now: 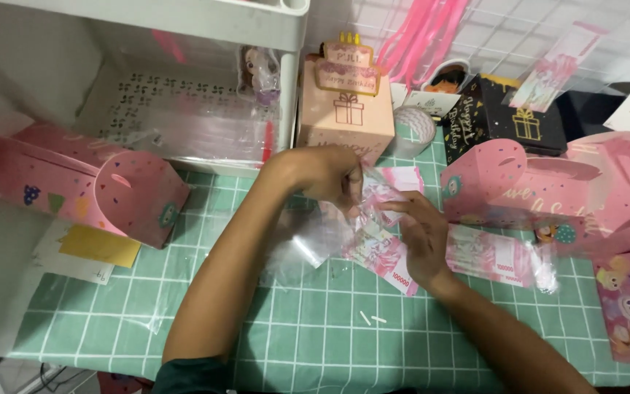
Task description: The person places stacks of pink paper money into small clear plastic bags on a green cutting mat. They seal the bags and arrange them on the table among various pink gift boxes and party supplies.
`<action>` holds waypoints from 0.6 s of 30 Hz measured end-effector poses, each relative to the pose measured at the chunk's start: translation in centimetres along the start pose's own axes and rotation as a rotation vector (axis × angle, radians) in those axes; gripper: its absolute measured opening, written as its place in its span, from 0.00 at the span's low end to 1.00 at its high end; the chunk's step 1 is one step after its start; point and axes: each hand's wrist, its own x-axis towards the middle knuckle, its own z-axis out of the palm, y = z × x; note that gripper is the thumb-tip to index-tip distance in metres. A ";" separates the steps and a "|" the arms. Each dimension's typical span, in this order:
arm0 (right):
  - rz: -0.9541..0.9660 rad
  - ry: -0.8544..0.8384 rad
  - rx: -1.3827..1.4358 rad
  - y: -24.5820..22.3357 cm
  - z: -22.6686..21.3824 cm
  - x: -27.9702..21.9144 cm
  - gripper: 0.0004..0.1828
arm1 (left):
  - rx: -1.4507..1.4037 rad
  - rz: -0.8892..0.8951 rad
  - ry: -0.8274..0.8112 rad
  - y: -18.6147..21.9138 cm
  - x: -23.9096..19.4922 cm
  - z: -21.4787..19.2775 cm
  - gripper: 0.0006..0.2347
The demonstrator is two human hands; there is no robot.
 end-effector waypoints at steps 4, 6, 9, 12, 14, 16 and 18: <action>-0.114 0.014 -0.123 3.3 0.1 -1.1 0.11 | 0.001 0.005 0.003 0.4 -0.4 0.5 0.10; -0.109 0.052 -0.164 2.0 0.5 -0.7 0.03 | 0.030 -0.021 -0.007 0.6 -0.7 0.9 0.08; -0.065 0.096 -0.155 2.3 0.7 -0.9 0.01 | 0.038 -0.002 0.055 0.3 0.2 0.6 0.07; -0.054 0.091 -0.101 2.6 0.7 -0.9 0.00 | 0.084 -0.034 0.128 -0.8 1.1 0.8 0.06; -0.045 0.066 -0.092 2.4 0.8 -0.8 0.01 | 0.093 -0.048 0.151 -0.4 1.1 0.5 0.07; -0.033 0.037 -0.083 2.0 0.9 -0.7 0.03 | 0.097 -0.066 0.173 0.0 0.6 0.3 0.09; -0.046 0.025 -0.085 1.4 0.8 -0.5 0.02 | 0.061 -0.022 0.195 0.7 0.0 0.0 0.07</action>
